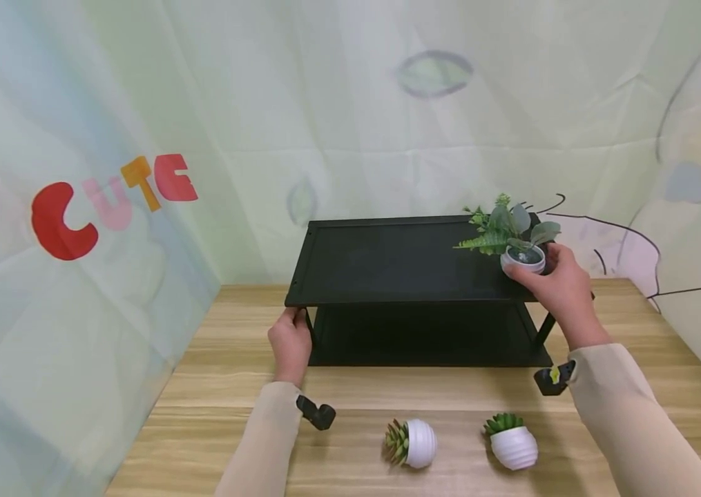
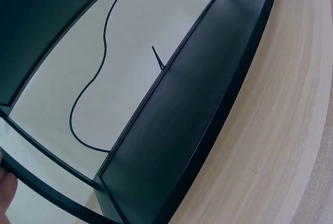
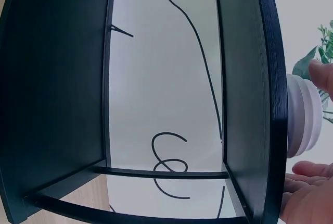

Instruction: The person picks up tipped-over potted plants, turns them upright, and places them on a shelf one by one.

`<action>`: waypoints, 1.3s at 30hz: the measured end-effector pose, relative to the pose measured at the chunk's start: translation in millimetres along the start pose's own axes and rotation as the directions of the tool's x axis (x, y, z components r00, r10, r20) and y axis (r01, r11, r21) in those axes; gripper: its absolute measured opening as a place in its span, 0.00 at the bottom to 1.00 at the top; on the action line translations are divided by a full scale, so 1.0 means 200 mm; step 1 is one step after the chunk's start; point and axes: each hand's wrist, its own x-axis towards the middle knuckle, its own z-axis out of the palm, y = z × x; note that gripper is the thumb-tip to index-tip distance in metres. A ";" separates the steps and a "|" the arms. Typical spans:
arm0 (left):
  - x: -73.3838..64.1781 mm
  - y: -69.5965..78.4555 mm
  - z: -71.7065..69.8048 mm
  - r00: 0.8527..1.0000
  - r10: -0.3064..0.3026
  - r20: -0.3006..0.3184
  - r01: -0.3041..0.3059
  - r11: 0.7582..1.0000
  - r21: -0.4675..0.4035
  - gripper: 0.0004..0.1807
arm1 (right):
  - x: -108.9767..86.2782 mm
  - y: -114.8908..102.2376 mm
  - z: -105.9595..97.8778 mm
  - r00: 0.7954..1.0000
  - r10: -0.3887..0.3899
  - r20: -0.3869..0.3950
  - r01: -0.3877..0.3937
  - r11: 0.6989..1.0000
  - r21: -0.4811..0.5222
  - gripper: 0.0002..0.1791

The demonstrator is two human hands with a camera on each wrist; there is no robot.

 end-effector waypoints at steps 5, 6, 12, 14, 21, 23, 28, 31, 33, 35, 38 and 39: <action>0.00 0.00 0.00 1.000 0.012 -0.004 -0.012 1.000 0.003 0.08 | -0.03 0.01 -0.02 1.000 0.023 -0.019 -0.022 0.998 0.056 0.55; 0.00 0.00 0.00 1.000 0.011 -0.003 -0.011 1.000 0.002 0.08 | -0.04 0.01 -0.03 0.999 0.025 -0.025 -0.023 0.998 0.058 0.55; 0.00 -0.01 0.00 1.000 0.015 0.001 -0.015 1.000 -0.003 0.07 | -0.08 0.03 -0.05 0.996 0.015 -0.085 -0.011 0.999 0.044 0.52; 0.00 -0.01 0.00 1.000 0.020 0.003 -0.020 1.000 -0.006 0.08 | -0.10 0.03 -0.05 0.995 0.004 -0.102 0.000 0.999 0.042 0.52; 0.00 -0.01 0.00 1.000 0.012 -0.004 -0.012 1.000 -0.004 0.08 | -0.18 0.04 -0.07 0.989 -0.050 -0.140 0.055 0.998 0.030 0.48; 0.00 -0.01 0.00 1.000 0.014 -0.004 -0.014 1.000 -0.002 0.08 | -0.20 0.05 -0.07 0.987 -0.056 -0.149 0.063 0.997 0.041 0.47; 0.00 0.00 0.00 1.000 0.013 -0.003 -0.013 1.000 -0.015 0.08 | -0.27 0.07 -0.06 0.985 -0.054 -0.163 0.067 0.995 0.072 0.45; 0.00 0.00 0.00 1.000 0.005 -0.010 -0.005 1.000 -0.020 0.07 | -0.31 0.09 -0.05 0.986 -0.045 -0.162 0.060 0.994 0.090 0.44; 0.00 0.00 0.00 1.000 0.004 -0.014 -0.004 1.000 -0.019 0.07 | -0.33 0.11 -0.04 0.986 -0.039 -0.159 0.054 0.994 0.094 0.44; 0.00 0.00 0.00 1.000 0.003 -0.013 -0.003 1.000 -0.015 0.07 | -0.36 0.11 -0.03 0.988 -0.020 -0.150 0.035 0.995 0.095 0.44; 0.00 0.01 0.00 1.000 0.007 -0.013 -0.007 1.000 -0.014 0.08 | -0.39 0.11 -0.02 0.989 -0.002 -0.147 0.015 0.996 0.092 0.45; 0.00 0.01 0.00 1.000 0.008 -0.012 -0.008 1.000 -0.013 0.08 | -0.40 0.11 -0.02 0.990 0.003 -0.144 0.010 0.996 0.090 0.45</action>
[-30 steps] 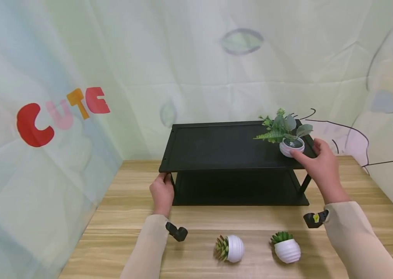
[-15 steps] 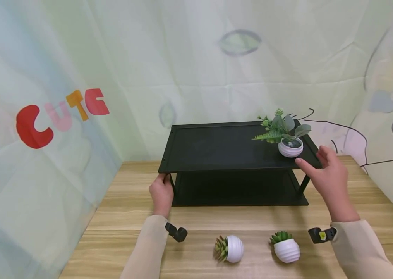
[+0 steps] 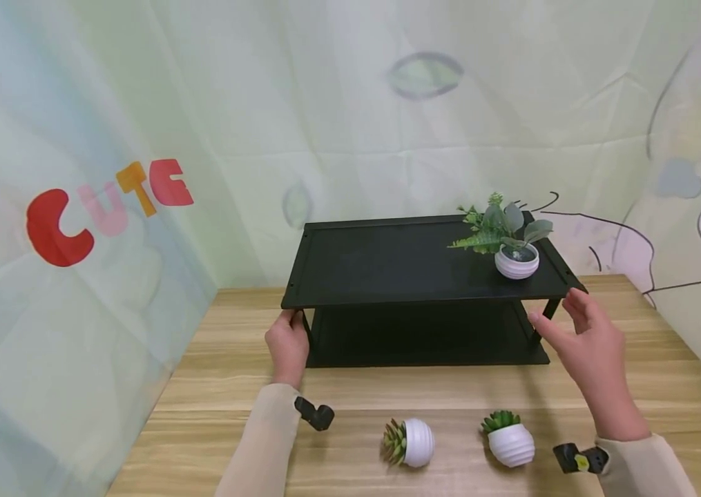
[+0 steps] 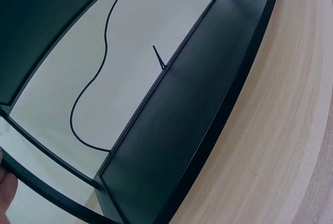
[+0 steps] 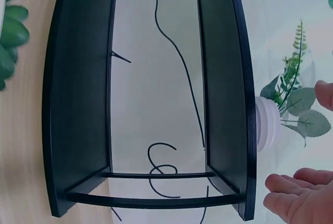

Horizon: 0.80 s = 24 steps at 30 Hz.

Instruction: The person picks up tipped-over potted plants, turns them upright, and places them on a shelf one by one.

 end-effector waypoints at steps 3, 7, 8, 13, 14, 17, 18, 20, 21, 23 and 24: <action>0.00 0.00 0.00 1.000 0.000 -0.001 0.000 1.000 -0.003 0.08 | -0.04 0.00 0.01 1.000 0.001 0.013 -0.001 1.000 0.005 0.46; 0.00 0.00 0.00 1.000 -0.002 0.000 0.002 1.000 -0.005 0.08 | -0.10 0.02 0.01 0.999 0.006 0.038 -0.005 1.000 -0.011 0.46; 0.00 0.00 0.00 1.000 -0.002 -0.001 0.002 1.000 -0.005 0.07 | -0.11 0.03 0.01 0.999 0.014 0.046 -0.013 1.000 -0.018 0.46; 0.01 -0.01 0.01 1.000 0.006 -0.013 -0.006 1.000 0.000 0.07 | -0.18 0.06 0.04 0.995 0.051 0.081 -0.047 0.998 -0.050 0.46; 0.01 -0.01 0.01 1.000 0.006 -0.015 -0.006 1.000 0.001 0.07 | -0.20 0.07 0.05 0.994 0.057 0.088 -0.053 0.997 -0.053 0.46; 0.01 0.00 0.01 1.000 -0.005 -0.007 0.005 1.000 0.000 0.08 | -0.23 0.09 0.07 0.993 0.070 0.096 -0.064 0.996 -0.065 0.46; 0.01 0.00 0.01 1.000 -0.010 0.000 0.010 1.000 -0.004 0.08 | -0.24 0.10 0.07 0.993 0.071 0.097 -0.064 0.996 -0.069 0.46; 0.01 0.00 0.01 1.000 -0.018 0.012 0.019 1.000 -0.013 0.08 | -0.27 0.11 0.08 0.992 0.077 0.103 -0.070 0.995 -0.073 0.47; 0.01 0.00 0.01 1.000 -0.024 0.016 0.025 1.000 -0.018 0.08 | -0.28 0.12 0.09 0.992 0.078 0.104 -0.070 0.995 -0.072 0.47; 0.01 0.00 0.01 1.000 -0.028 0.014 0.028 0.999 -0.022 0.08 | -0.30 0.13 0.10 0.991 0.079 0.110 -0.070 0.994 -0.087 0.47; 0.00 0.00 0.01 1.000 -0.029 0.009 0.030 0.999 -0.025 0.08 | -0.31 0.14 0.10 0.990 0.082 0.113 -0.072 0.993 -0.093 0.47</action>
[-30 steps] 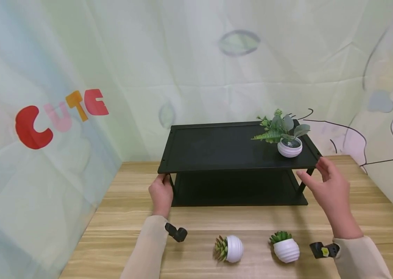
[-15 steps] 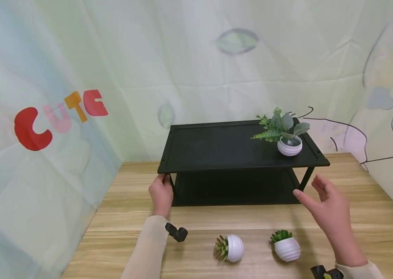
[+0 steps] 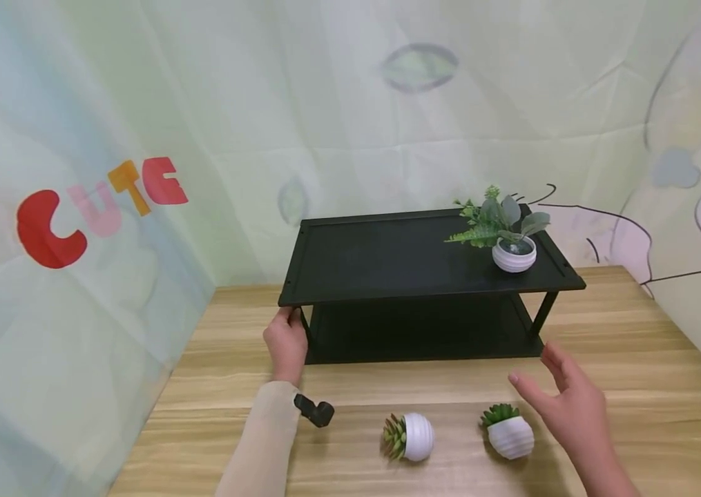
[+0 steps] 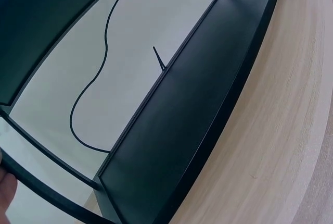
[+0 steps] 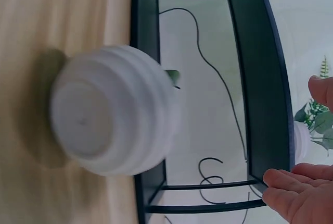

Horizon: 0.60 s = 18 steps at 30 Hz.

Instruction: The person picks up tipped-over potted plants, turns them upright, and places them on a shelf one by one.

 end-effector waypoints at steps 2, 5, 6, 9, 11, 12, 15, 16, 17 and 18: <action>0.00 0.00 0.01 1.000 0.006 -0.017 -0.006 1.000 0.002 0.08 | -0.02 0.01 0.01 1.000 0.025 0.018 -0.025 1.000 -0.006 0.48; 0.00 0.00 0.01 0.999 0.014 -0.036 -0.014 1.000 0.002 0.07 | -0.04 0.04 0.03 0.991 0.098 0.093 -0.097 0.995 -0.012 0.53; 0.00 0.00 0.01 0.999 0.018 -0.040 -0.018 1.000 -0.001 0.07 | -0.05 0.04 0.03 0.984 0.125 0.125 -0.124 0.992 -0.015 0.54; 0.00 -0.01 0.01 0.999 0.021 -0.042 -0.021 1.000 -0.001 0.07 | -0.07 0.07 0.05 0.963 0.179 0.200 -0.175 0.984 -0.039 0.57; 0.00 -0.01 0.02 0.999 0.024 -0.040 -0.024 1.000 -0.003 0.07 | -0.09 0.09 0.05 0.957 0.191 0.218 -0.183 0.981 -0.059 0.56; 0.00 -0.01 0.02 0.999 0.023 -0.038 -0.023 1.000 -0.005 0.07 | -0.10 0.10 0.06 0.956 0.195 0.221 -0.185 0.981 -0.066 0.56; 0.00 -0.01 0.02 0.999 0.010 -0.033 -0.010 1.000 -0.003 0.08 | -0.12 0.13 0.07 0.956 0.196 0.219 -0.180 0.979 -0.092 0.56; 0.00 -0.01 0.02 0.999 0.007 -0.032 -0.007 1.000 -0.001 0.08 | -0.13 0.14 0.08 0.956 0.196 0.218 -0.178 0.979 -0.101 0.56; 0.01 -0.01 0.02 1.000 0.002 -0.030 -0.002 1.000 -0.001 0.08 | -0.14 0.15 0.08 0.957 0.196 0.216 -0.174 0.978 -0.114 0.55; 0.01 -0.01 0.02 1.000 -0.001 -0.026 0.001 1.000 0.002 0.08 | -0.14 0.16 0.08 0.956 0.196 0.216 -0.172 0.977 -0.128 0.55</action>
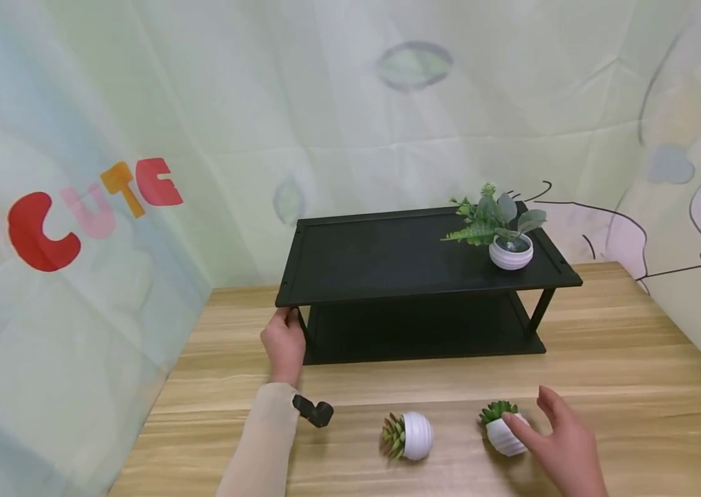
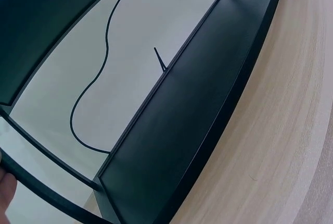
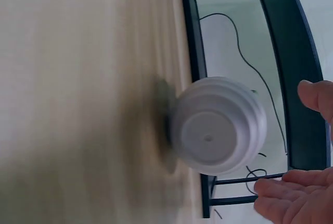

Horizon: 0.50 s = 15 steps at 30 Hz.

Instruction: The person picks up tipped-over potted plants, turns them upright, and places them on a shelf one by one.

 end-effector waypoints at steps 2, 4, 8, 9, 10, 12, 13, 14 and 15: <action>0.00 0.00 0.00 1.000 -0.003 0.005 0.003 1.000 0.002 0.08 | 0.00 0.01 0.01 1.000 0.020 0.009 -0.020 0.999 -0.027 0.55; 0.00 0.00 0.00 1.000 -0.001 0.009 0.001 1.000 0.000 0.08 | 0.00 0.02 0.03 0.999 0.041 0.018 -0.040 0.998 -0.042 0.55; 0.00 -0.01 0.00 1.000 -0.002 0.010 0.002 1.000 -0.004 0.08 | 0.01 0.02 0.05 0.996 0.081 0.042 -0.079 0.995 -0.064 0.58; 0.00 -0.01 0.00 1.000 -0.003 0.009 0.003 1.000 -0.006 0.08 | 0.01 0.02 0.05 0.996 0.080 0.041 -0.077 0.995 -0.068 0.58; 0.00 -0.01 0.00 1.000 -0.003 0.006 0.003 1.000 -0.007 0.08 | 0.01 0.02 0.06 0.996 0.078 0.039 -0.075 0.995 -0.071 0.58; 0.00 -0.01 0.00 1.000 -0.001 0.004 0.001 1.000 -0.010 0.08 | 0.01 0.02 0.07 0.997 0.065 0.027 -0.063 0.995 -0.076 0.57; 0.00 -0.01 0.00 1.000 0.002 0.003 -0.002 1.000 -0.011 0.08 | 0.01 0.02 0.08 0.999 0.050 0.015 -0.049 0.996 -0.079 0.56; 0.00 -0.01 0.00 1.000 0.007 0.002 -0.007 1.000 -0.011 0.08 | 0.01 0.03 0.08 0.999 0.041 0.007 -0.040 0.996 -0.080 0.56; 0.00 -0.01 0.00 1.000 0.008 0.001 -0.008 1.000 -0.014 0.08 | 0.00 0.03 0.09 0.999 0.034 0.000 -0.034 0.996 -0.082 0.55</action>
